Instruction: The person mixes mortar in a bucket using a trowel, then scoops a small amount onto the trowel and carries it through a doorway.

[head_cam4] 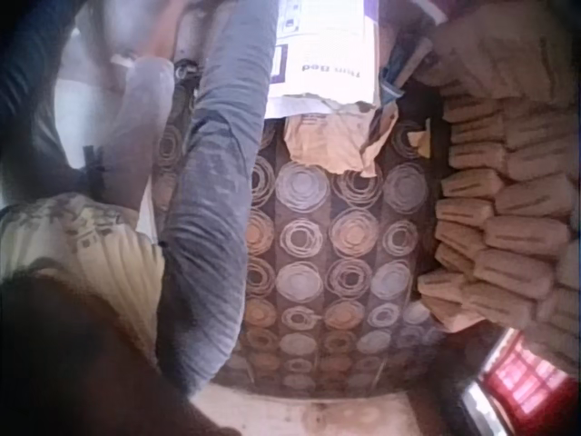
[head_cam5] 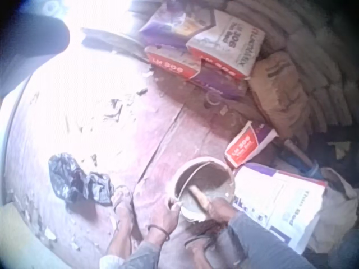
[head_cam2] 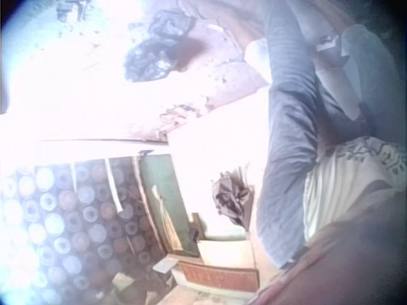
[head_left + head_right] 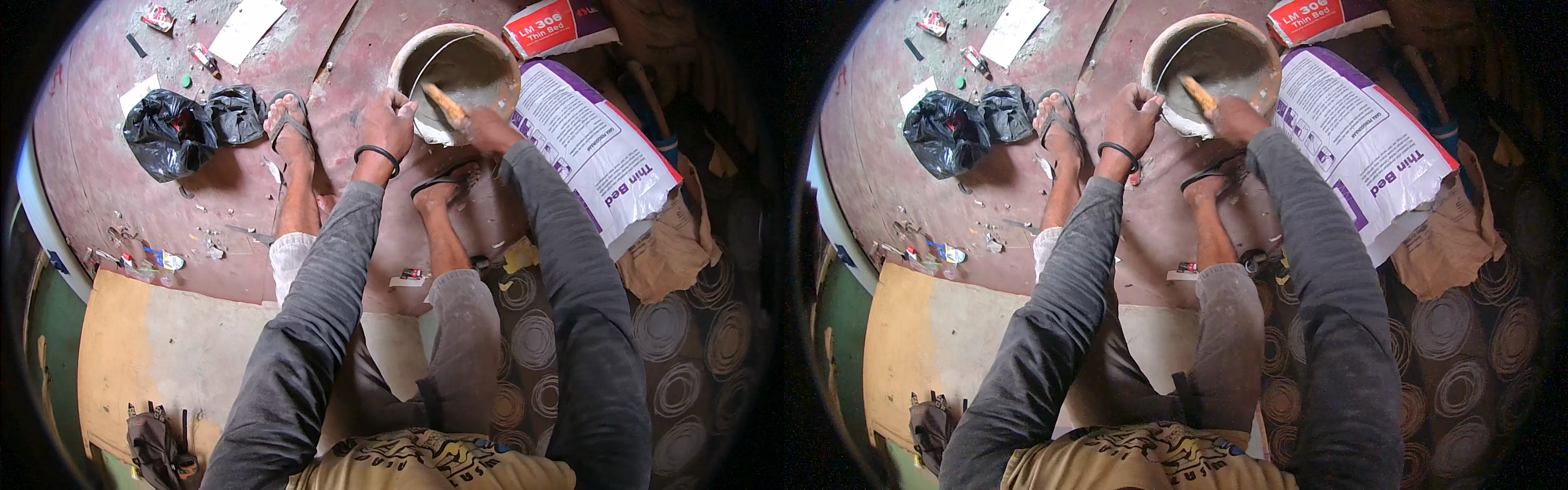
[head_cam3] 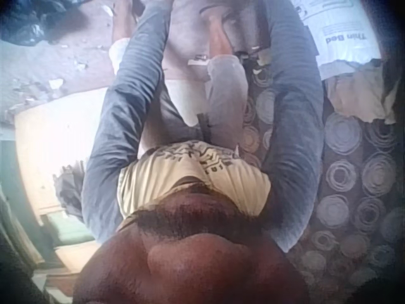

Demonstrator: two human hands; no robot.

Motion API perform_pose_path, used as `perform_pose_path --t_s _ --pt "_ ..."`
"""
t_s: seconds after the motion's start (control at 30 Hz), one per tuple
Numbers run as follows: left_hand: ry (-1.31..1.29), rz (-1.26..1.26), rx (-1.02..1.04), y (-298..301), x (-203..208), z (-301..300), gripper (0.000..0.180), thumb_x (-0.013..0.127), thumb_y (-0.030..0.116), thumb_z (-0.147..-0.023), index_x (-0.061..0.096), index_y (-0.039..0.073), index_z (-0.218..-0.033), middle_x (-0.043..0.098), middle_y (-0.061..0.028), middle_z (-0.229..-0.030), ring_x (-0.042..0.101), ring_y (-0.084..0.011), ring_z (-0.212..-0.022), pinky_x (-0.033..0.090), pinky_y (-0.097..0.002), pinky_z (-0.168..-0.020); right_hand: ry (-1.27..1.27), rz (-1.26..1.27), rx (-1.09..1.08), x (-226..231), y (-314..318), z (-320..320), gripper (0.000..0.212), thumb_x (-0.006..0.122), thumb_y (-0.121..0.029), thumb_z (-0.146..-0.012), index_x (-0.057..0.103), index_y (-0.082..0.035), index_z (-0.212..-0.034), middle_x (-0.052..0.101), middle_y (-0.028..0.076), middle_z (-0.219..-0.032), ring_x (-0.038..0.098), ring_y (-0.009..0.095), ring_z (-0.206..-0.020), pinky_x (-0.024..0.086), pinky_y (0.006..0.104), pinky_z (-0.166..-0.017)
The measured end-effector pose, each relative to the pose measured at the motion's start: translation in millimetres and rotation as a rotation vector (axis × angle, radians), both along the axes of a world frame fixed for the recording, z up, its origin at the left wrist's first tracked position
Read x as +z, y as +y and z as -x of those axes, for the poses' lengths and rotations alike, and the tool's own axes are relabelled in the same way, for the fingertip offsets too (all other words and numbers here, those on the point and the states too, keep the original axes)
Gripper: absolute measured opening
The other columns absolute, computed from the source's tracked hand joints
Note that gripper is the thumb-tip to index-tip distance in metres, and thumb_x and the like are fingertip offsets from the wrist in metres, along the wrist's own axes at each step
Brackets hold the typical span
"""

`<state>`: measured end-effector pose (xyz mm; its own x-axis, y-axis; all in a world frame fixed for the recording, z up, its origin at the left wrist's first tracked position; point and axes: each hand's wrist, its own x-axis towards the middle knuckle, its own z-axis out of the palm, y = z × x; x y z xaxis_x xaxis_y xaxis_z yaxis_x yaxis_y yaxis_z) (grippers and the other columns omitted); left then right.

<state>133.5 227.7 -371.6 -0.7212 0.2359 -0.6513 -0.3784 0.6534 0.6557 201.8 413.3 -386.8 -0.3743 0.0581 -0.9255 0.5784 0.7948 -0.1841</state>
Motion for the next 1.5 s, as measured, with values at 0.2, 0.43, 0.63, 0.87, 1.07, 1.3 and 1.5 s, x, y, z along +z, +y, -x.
perform_pose_path --t_s 0.2,0.43,0.63,0.87,1.07,1.3,1.5 --pt "-0.064 -0.039 0.042 4.7 -10.4 -2.6 0.016 0.066 0.018 -0.078 0.061 0.002 -0.079 0.062 -0.0161 -0.071 0.061 -0.0297 -0.067 0.046 -0.0382 -0.065 -0.052 -0.04 0.369 -24.8 -9.6 -16.3 0.03 0.054 -0.024 -0.089 0.059 0.005 -0.097 0.061 0.027 -0.087 0.06 0.041 -0.083 0.045 0.0447 -0.07" --pt "-0.012 -0.043 0.032 7.9 -7.1 -2.3 0.019 0.066 0.018 -0.079 0.059 0.001 -0.075 0.059 -0.0127 -0.068 0.056 -0.0218 -0.061 0.044 -0.0339 -0.059 0.026 -0.21 -0.126 -20.1 1.4 -22.2 0.035 0.054 -0.028 -0.089 0.06 0.002 -0.105 0.061 0.029 -0.096 0.06 0.039 -0.096 0.046 0.0447 -0.078" --pt "-0.025 0.027 0.02 4.8 -7.4 -1.2 0.018 0.066 0.019 -0.078 0.061 0.002 -0.078 0.062 -0.0155 -0.072 0.06 -0.028 -0.068 0.046 -0.0375 -0.065 0.038 -0.008 -0.135 -3.9 16.4 -2.7 0.041 0.05 -0.033 -0.091 0.059 0.005 -0.103 0.062 0.028 -0.09 0.061 0.041 -0.09 0.046 0.0463 -0.078" --pt "0.014 0.015 0.017 -3.9 -14.1 -2.4 0.02 0.067 0.019 -0.078 0.059 0.001 -0.074 0.058 -0.0116 -0.064 0.054 -0.0191 -0.058 0.044 -0.0333 -0.058 -0.017 0.03 -0.12 -18.8 -9.8 -13.7 0.04 0.055 -0.035 -0.087 0.062 0.004 -0.096 0.061 0.029 -0.095 0.06 0.041 -0.093 0.045 0.0457 -0.08" --pt "-0.086 0.007 0.006 7.7 -6.8 1.1 0.017 0.065 0.02 -0.079 0.063 0.004 -0.081 0.063 -0.0181 -0.075 0.062 -0.0329 -0.073 0.047 -0.0407 -0.069 0.057 -0.163 -0.094 -25.7 8.5 -38.3 0.043 0.049 -0.038 -0.091 0.061 0.003 -0.097 0.06 0.03 -0.088 0.059 0.044 -0.089 0.045 0.0452 -0.075" --pt "-0.037 0.028 0.001 11.9 -2.7 -0.3 0.017 0.065 0.02 -0.079 0.062 0.004 -0.081 0.063 -0.0184 -0.077 0.062 -0.0336 -0.075 0.047 -0.0411 -0.07 0.098 -0.185 -0.24 -20.3 21.2 -26.3 0.039 0.049 -0.035 -0.092 0.061 0.002 -0.097 0.06 0.029 -0.091 0.059 0.043 -0.088 0.044 0.046 -0.077" --pt "-0.054 0.094 -0.035 -0.9 -0.8 3.1 0.016 0.064 0.021 -0.08 0.062 0.005 -0.083 0.063 -0.0185 -0.079 0.062 -0.0338 -0.077 0.047 -0.0416 -0.071 0.085 0.011 -0.181 -5.4 6.4 -8.1 0.04 0.048 -0.035 -0.093 0.06 0.003 -0.101 0.062 0.026 -0.089 0.06 0.037 -0.082 0.044 0.0434 -0.072"
